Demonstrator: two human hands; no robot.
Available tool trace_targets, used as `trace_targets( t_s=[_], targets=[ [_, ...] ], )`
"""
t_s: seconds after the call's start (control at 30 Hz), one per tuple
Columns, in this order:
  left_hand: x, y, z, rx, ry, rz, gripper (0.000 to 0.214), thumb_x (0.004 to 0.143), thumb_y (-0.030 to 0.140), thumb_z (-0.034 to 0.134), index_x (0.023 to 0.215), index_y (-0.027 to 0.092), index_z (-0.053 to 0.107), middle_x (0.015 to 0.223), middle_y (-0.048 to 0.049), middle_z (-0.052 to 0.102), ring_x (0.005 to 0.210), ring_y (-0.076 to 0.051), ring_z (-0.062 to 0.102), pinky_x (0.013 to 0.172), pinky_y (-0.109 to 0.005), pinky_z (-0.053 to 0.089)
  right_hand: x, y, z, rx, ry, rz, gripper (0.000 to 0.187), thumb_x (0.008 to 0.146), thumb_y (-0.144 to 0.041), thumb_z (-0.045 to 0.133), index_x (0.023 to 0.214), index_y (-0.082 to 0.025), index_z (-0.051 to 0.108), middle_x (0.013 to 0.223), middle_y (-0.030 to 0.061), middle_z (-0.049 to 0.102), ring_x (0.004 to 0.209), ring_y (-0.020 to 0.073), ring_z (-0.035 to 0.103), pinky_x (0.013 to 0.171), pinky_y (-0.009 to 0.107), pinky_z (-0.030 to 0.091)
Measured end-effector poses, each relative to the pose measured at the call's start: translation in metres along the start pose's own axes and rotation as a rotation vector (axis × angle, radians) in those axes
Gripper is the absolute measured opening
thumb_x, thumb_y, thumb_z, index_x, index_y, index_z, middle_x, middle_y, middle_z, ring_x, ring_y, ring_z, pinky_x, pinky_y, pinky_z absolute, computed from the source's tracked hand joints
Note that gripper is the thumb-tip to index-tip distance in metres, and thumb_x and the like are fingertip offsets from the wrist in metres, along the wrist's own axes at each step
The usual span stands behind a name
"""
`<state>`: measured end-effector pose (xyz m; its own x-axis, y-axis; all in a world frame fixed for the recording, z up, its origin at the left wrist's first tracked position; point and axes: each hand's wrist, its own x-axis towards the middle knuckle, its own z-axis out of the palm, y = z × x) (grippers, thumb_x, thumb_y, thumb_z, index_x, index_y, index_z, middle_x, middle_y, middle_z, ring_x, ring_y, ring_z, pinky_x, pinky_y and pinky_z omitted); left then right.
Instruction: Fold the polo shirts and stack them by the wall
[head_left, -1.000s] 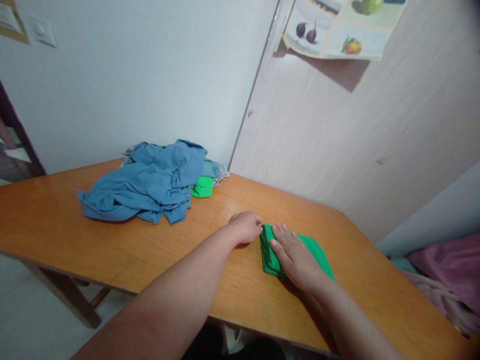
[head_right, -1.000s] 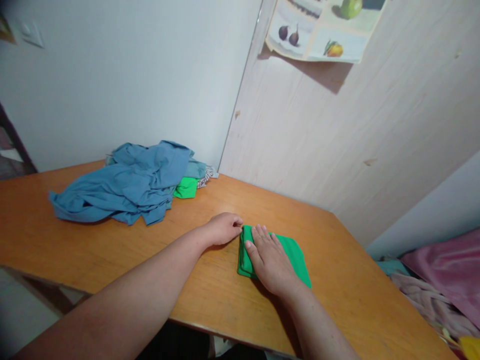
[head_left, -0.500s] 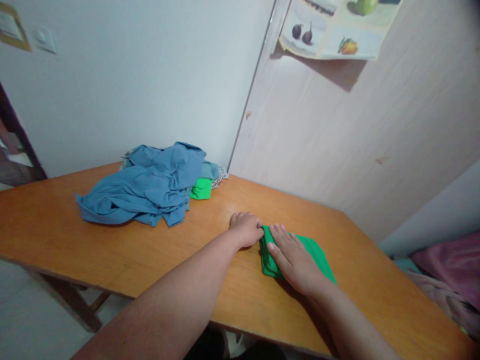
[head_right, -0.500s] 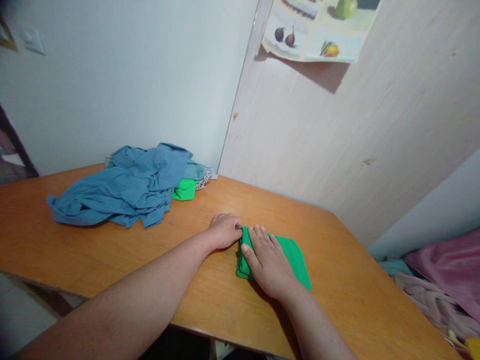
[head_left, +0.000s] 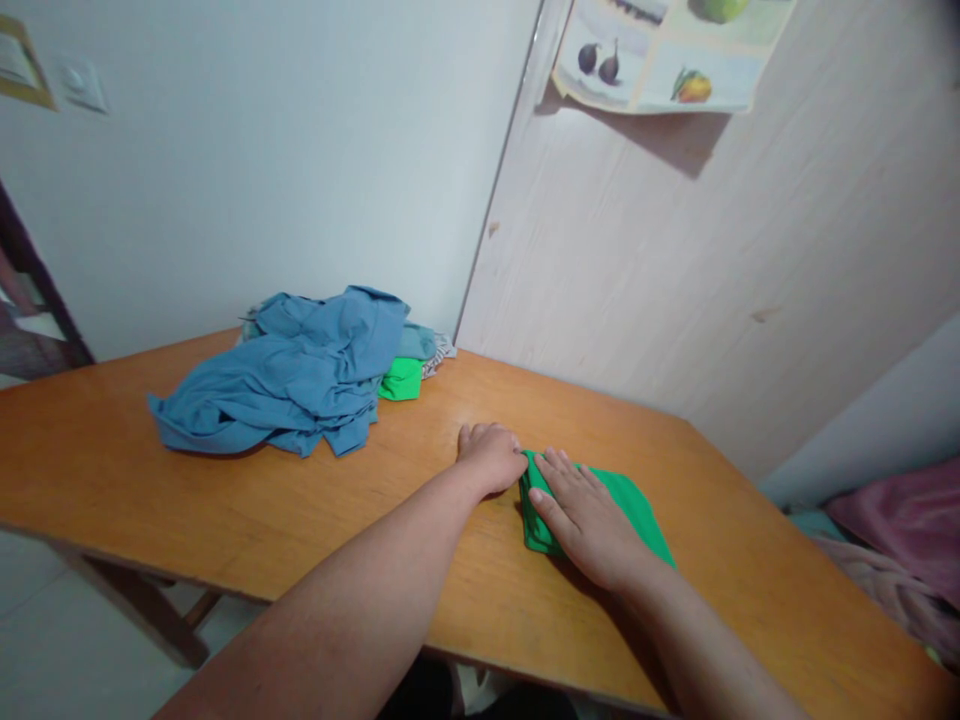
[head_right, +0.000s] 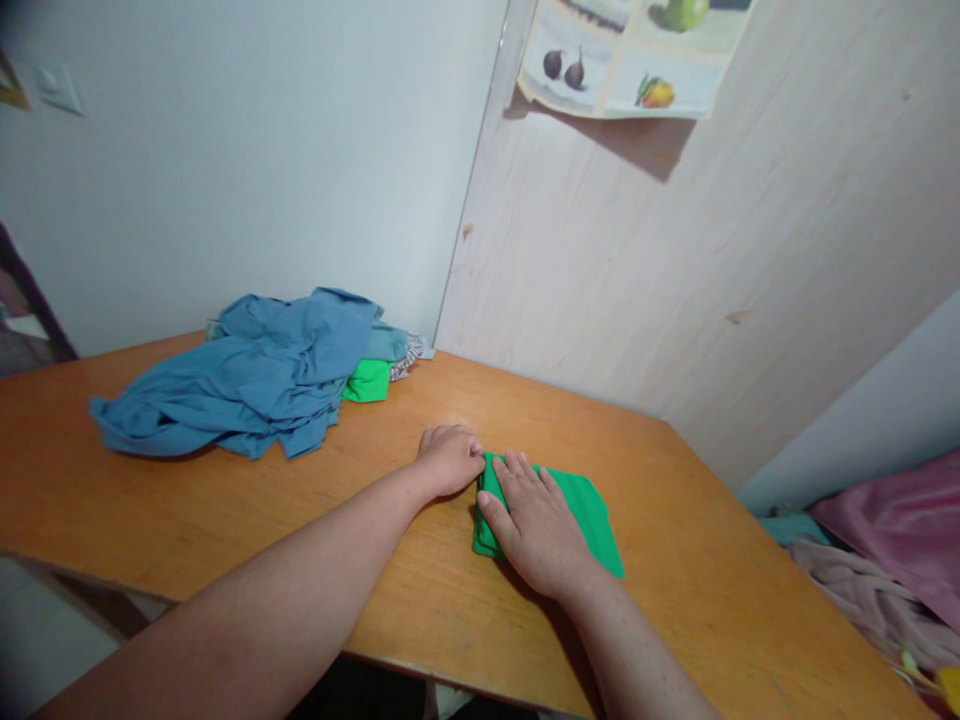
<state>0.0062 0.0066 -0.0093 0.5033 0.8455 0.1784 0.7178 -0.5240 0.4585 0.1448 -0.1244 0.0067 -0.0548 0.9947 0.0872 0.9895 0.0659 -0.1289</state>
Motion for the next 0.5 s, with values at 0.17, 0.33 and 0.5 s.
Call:
trace_targets(
  t_s=[0.17,0.33,0.5],
  targets=[
    [-0.0007,-0.0016,-0.0027,-0.021,-0.007,0.027,0.022,0.08,0.038,0.056,0.087,0.034,0.077,0.102,-0.0022,0.074,0.106,-0.027,0.061,0.102,-0.046,0.039,-0.002,-0.0006,-0.0003,0.002,0.016,-0.004,0.072,0.1,-0.064,0.022,0.156,-0.02,0.031,0.162,0.0088,0.026,0.151,0.0251,0.02,0.123,0.051,0.017],
    [-0.0024,-0.0021,-0.0041,-0.09,-0.013,0.034,0.026,0.083,0.042,0.057,0.102,0.043,0.074,0.11,0.0014,0.073,0.112,-0.027,0.059,0.109,-0.053,0.03,-0.0025,-0.0002,-0.0007,-0.007,0.005,-0.009,0.073,0.1,-0.064,0.021,0.158,-0.02,0.026,0.163,0.0093,0.022,0.151,0.0246,0.018,0.123,0.051,0.016],
    [-0.0012,0.0001,-0.0017,-0.089,-0.002,-0.003,0.024,0.083,0.037,0.056,0.096,0.041,0.076,0.114,0.0006,0.072,0.118,-0.029,0.054,0.112,-0.061,0.021,-0.0017,0.0018,-0.0003,-0.008,0.011,-0.031,0.071,0.1,-0.064,0.024,0.157,-0.022,0.03,0.163,0.0096,0.022,0.151,0.0254,0.017,0.122,0.052,0.018]
  ],
)
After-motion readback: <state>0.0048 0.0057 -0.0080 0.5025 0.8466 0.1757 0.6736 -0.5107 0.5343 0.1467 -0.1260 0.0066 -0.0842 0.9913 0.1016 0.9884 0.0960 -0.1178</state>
